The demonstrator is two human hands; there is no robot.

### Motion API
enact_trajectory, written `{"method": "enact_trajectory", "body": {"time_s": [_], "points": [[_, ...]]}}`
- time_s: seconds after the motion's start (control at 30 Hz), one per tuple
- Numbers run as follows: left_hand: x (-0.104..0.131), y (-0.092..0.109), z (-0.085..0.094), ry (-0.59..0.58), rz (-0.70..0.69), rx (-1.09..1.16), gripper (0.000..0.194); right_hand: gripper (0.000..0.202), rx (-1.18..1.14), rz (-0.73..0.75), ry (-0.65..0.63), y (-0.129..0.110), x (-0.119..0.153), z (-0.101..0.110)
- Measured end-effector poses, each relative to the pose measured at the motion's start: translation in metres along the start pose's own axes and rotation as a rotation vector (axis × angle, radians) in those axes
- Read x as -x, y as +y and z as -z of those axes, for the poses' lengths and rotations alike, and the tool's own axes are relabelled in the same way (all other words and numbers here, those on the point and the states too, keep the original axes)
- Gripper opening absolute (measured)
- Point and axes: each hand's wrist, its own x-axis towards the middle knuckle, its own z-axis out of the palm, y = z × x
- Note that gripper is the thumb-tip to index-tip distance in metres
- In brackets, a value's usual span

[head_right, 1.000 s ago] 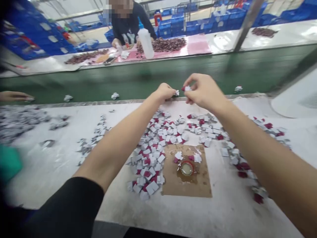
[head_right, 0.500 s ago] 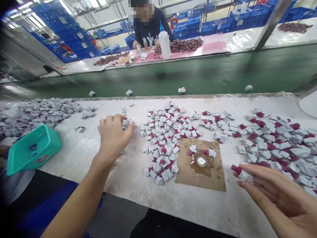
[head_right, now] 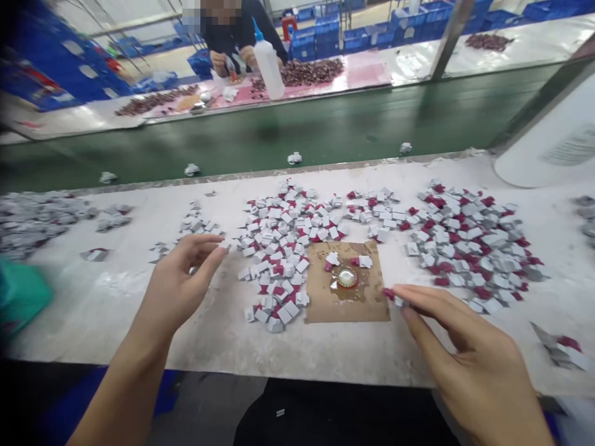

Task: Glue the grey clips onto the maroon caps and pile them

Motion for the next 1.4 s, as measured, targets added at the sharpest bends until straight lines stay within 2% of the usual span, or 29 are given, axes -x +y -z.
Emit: {"method": "enact_trajectory", "body": {"time_s": [0.1, 0.23, 0.4, 0.53, 0.63, 0.73, 0.83, 1.03, 1.13, 1.2, 1.4], "points": [[0.027, -0.004, -0.011, -0.065, 0.001, 0.012, 0.038, 0.025, -0.065, -0.005, -0.026, -0.026, -0.010, -0.010], [0.039, -0.007, -0.022, -0.035, -0.059, -0.022, 0.034, 0.024, -0.114, 0.018, -0.068, -0.042, -0.022, -0.023], [0.038, -0.008, -0.021, 0.002, -0.052, -0.065, 0.035, 0.024, -0.038, 0.135, -0.099, -0.045, -0.032, -0.032], [0.042, -0.011, -0.018, 0.039, -0.030, -0.078, 0.035, 0.020, -0.006, 0.149, -0.098, -0.044, -0.033, -0.034], [0.048, -0.014, -0.017, 0.016, -0.044, -0.075, 0.037, 0.020, 0.007, 0.153, -0.096, -0.045, -0.032, -0.034], [0.051, -0.019, -0.016, -0.022, -0.002, -0.049, 0.037, 0.020, 0.011, 0.158, -0.094, -0.046, -0.033, -0.035], [0.047, -0.024, -0.013, -0.053, 0.043, 0.002, 0.044, 0.019, -0.046, 0.103, -0.113, -0.048, -0.036, -0.033], [0.017, -0.023, 0.010, -0.270, 0.158, 0.000, 0.055, 0.013, -0.356, -0.157, -0.069, -0.050, -0.043, -0.028], [0.009, -0.012, 0.016, -0.304, 0.164, 0.187, 0.055, 0.011, -0.540, -0.260, -0.064, -0.048, -0.047, -0.029], [0.011, 0.002, 0.012, -0.324, 0.124, 0.364, 0.046, 0.012, -0.641, -0.296, -0.074, -0.049, -0.049, -0.030], [0.029, 0.074, -0.034, -0.515, 0.085, 0.898, 0.033, 0.019, -0.761, -0.245, -0.102, -0.063, -0.049, -0.040]]}}
